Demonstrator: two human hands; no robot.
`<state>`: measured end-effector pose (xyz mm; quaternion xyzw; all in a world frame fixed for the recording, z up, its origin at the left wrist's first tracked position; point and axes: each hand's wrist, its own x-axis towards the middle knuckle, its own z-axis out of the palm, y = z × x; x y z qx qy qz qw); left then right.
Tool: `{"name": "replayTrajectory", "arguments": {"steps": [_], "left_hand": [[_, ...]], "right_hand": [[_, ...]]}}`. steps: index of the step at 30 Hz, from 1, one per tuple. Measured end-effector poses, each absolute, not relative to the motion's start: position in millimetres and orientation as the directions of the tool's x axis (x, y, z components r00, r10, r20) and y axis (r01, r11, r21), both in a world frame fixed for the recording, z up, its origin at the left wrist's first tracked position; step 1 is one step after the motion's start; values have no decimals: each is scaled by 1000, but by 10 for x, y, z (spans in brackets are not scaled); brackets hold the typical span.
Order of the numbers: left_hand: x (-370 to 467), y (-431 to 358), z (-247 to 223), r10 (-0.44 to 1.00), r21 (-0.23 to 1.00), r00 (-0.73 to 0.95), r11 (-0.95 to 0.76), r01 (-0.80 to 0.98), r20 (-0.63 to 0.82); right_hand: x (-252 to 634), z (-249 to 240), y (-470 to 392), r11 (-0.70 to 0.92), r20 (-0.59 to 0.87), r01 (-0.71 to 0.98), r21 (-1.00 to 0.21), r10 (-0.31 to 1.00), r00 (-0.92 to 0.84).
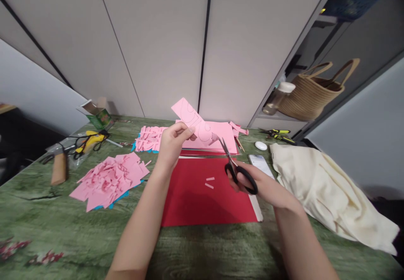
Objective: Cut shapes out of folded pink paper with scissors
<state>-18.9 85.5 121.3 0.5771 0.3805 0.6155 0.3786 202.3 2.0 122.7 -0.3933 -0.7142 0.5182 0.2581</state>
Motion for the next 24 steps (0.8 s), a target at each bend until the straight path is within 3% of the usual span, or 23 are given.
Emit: {"name": "replayTrajectory", "arguments": {"steps": [6,24], "left_hand": [[-169,855,1211,913,913,-32,-407,-43,406],[-91,837,1165,932,937,93,-346,-58,350]], "right_hand": [[2133,1232,42,151,-95,408,-900,847,-524],[2089,1155,85,96,-149,416,-904,842,-518]]}}
